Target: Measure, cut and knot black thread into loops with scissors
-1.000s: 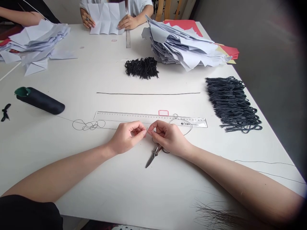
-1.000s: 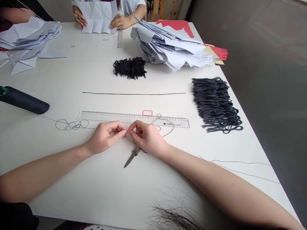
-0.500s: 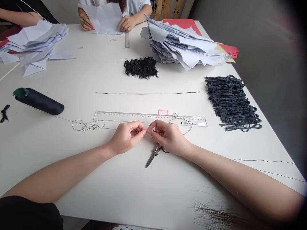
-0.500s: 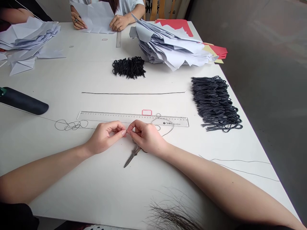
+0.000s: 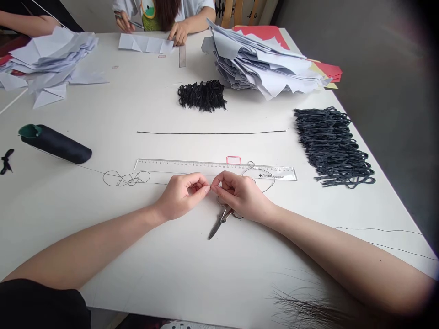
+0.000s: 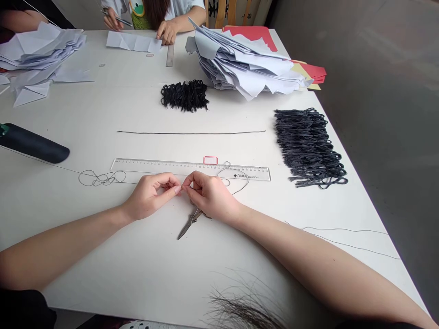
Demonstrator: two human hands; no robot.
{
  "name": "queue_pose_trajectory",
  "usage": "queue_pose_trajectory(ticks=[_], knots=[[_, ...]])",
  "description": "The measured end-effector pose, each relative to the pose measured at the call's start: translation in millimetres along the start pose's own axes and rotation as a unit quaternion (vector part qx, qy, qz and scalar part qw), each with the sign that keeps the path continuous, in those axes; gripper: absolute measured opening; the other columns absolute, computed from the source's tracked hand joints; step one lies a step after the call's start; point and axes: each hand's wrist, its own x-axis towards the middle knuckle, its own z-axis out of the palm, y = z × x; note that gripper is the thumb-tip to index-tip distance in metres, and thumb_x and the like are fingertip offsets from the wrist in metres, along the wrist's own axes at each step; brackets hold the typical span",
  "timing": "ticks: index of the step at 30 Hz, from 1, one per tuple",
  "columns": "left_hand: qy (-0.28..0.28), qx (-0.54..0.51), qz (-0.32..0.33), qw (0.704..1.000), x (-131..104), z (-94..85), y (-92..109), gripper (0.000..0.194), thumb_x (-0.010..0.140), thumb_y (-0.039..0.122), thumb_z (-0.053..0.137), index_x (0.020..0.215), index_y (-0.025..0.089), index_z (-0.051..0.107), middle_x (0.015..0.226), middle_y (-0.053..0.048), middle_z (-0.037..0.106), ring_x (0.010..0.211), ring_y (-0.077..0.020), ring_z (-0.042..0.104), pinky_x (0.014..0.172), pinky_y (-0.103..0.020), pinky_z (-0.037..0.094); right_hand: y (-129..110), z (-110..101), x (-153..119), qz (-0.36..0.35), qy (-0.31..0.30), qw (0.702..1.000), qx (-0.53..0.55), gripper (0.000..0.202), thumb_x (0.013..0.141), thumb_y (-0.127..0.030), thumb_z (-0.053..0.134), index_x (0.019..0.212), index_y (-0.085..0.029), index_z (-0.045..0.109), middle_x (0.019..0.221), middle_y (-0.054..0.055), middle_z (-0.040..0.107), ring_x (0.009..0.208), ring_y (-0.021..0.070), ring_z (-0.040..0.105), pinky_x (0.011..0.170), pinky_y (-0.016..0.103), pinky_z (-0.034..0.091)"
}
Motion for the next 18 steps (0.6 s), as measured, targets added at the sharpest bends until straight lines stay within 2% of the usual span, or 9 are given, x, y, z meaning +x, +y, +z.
queue_pose_trajectory(ticks=[2, 4, 6, 8, 10, 18], knots=[[0.017, 0.016, 0.026, 0.999, -1.5, 0.5, -1.3, 0.013, 0.089, 0.022, 0.052, 0.08, 0.018, 0.059, 0.075, 0.0, 0.064, 0.07, -0.0134, 0.059, 0.064, -0.026, 0.048, 0.0, -0.1, 0.2, 0.007, -0.001, 1.0, 0.017, 0.012, 0.089, -0.029, 0.051, 0.084, -0.018, 0.052, 0.054, -0.006, 0.049, 0.044, 0.0066, 0.039, 0.044, 0.021, 0.032], [0.084, 0.079, 0.107, 0.988, -4.0, 1.6, -2.6, 0.005, 0.087, 0.02, 0.053, 0.086, 0.019, 0.058, 0.083, -0.003, 0.065, 0.08, -0.0165, 0.061, 0.073, -0.031, 0.048, 0.0, -0.5, 0.4, 0.021, -0.001, 0.999, 0.035, 0.013, 0.089, -0.03, 0.052, 0.084, -0.018, 0.052, 0.054, -0.006, 0.048, 0.044, 0.0062, 0.038, 0.043, 0.02, 0.032], [0.166, 0.19, 0.21, 0.945, -6.9, 3.1, -3.3, 0.004, 0.084, 0.017, 0.058, 0.087, 0.019, 0.057, 0.087, -0.003, 0.065, 0.084, -0.0188, 0.06, 0.078, -0.035, 0.044, 0.4, -1.2, 0.8, 0.034, 0.0, 0.998, 0.051, 0.015, 0.089, -0.032, 0.053, 0.084, -0.018, 0.053, 0.053, -0.006, 0.049, 0.044, 0.0061, 0.038, 0.042, 0.019, 0.031], [0.194, 0.289, 0.274, 0.897, -9.0, 4.9, -3.4, 0.007, 0.082, 0.015, 0.061, 0.085, 0.02, 0.056, 0.081, -0.001, 0.064, 0.076, -0.0176, 0.058, 0.076, -0.036, 0.039, 1.0, -1.8, 1.3, 0.037, 0.005, 0.997, 0.063, 0.017, 0.088, -0.034, 0.055, 0.084, -0.018, 0.054, 0.054, -0.005, 0.049, 0.045, 0.0062, 0.04, 0.042, 0.019, 0.03], [0.177, 0.33, 0.287, 0.882, -9.8, 6.4, -3.4, 0.007, 0.084, 0.014, 0.059, 0.083, 0.02, 0.056, 0.074, 0.002, 0.064, 0.067, -0.0145, 0.056, 0.071, -0.034, 0.036, 1.6, -2.1, 1.8, 0.035, 0.012, 0.997, 0.07, 0.018, 0.088, -0.035, 0.057, 0.084, -0.017, 0.055, 0.055, -0.005, 0.049, 0.046, 0.0065, 0.043, 0.042, 0.019, 0.03], [0.136, 0.331, 0.226, 0.906, -8.1, 8.1, -6.7, 0.01, 0.091, 0.013, 0.05, 0.083, 0.019, 0.053, 0.068, 0.005, 0.061, 0.061, -0.0112, 0.054, 0.07, -0.032, 0.033, 1.4, -2.0, 1.2, 0.035, 0.01, 0.997, 0.067, 0.02, 0.088, -0.036, 0.058, 0.084, -0.017, 0.056, 0.054, -0.005, 0.047, 0.045, 0.0062, 0.043, 0.042, 0.019, 0.029]])
